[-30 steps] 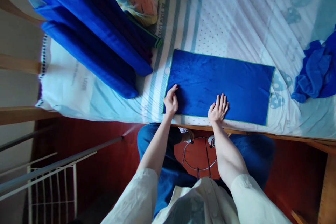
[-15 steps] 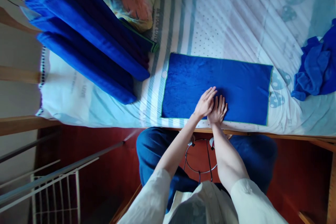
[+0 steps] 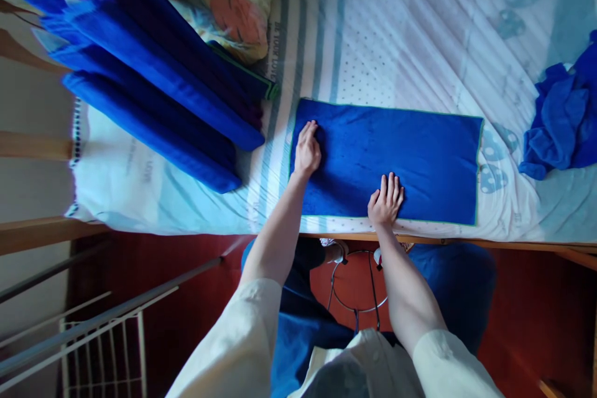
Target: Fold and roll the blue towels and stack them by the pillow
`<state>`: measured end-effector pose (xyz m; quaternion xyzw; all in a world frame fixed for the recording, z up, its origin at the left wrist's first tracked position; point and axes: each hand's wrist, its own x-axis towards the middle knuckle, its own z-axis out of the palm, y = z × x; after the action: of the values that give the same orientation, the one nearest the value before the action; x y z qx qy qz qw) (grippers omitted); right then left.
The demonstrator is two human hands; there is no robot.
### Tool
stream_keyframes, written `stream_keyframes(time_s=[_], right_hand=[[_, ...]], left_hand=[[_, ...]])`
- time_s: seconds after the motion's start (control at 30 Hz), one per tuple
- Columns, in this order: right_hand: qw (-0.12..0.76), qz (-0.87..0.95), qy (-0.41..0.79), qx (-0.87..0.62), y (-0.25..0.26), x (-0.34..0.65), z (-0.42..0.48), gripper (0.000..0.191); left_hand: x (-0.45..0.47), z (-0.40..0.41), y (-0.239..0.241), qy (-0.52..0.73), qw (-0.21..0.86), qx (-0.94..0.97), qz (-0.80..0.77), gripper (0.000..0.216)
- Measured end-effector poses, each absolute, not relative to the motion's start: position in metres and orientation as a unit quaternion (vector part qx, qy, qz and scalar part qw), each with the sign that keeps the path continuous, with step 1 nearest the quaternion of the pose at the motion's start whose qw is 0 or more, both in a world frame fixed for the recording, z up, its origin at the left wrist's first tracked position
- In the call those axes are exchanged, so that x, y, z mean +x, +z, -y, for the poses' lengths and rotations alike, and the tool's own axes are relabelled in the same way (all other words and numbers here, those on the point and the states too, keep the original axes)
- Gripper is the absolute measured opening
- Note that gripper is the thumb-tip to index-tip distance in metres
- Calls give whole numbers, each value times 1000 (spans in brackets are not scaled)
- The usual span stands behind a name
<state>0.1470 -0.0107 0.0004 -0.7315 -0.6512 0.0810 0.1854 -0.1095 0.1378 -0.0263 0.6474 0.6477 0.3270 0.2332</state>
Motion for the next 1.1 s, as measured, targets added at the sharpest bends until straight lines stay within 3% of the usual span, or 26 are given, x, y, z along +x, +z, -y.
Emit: stream_keyframes(time_s=[0.2, 0.43, 0.77, 0.9, 1.1], right_hand=[[178, 652, 90, -732, 0, 147, 11, 56], [165, 653, 87, -734, 1, 147, 12, 57], [164, 646, 105, -738, 1, 146, 11, 58], [174, 642, 115, -738, 2, 145, 11, 59], [172, 647, 99, -736, 3, 144, 12, 57]], left_hand=[[-119, -155, -28, 287, 178, 650, -681, 53], [-43, -161, 1, 162, 198, 790, -557, 59], [-117, -191, 17, 166, 199, 580, -772, 65], [-72, -145, 26, 245, 171, 655, -694, 65], [4, -59, 14, 249, 236, 681, -646, 59]])
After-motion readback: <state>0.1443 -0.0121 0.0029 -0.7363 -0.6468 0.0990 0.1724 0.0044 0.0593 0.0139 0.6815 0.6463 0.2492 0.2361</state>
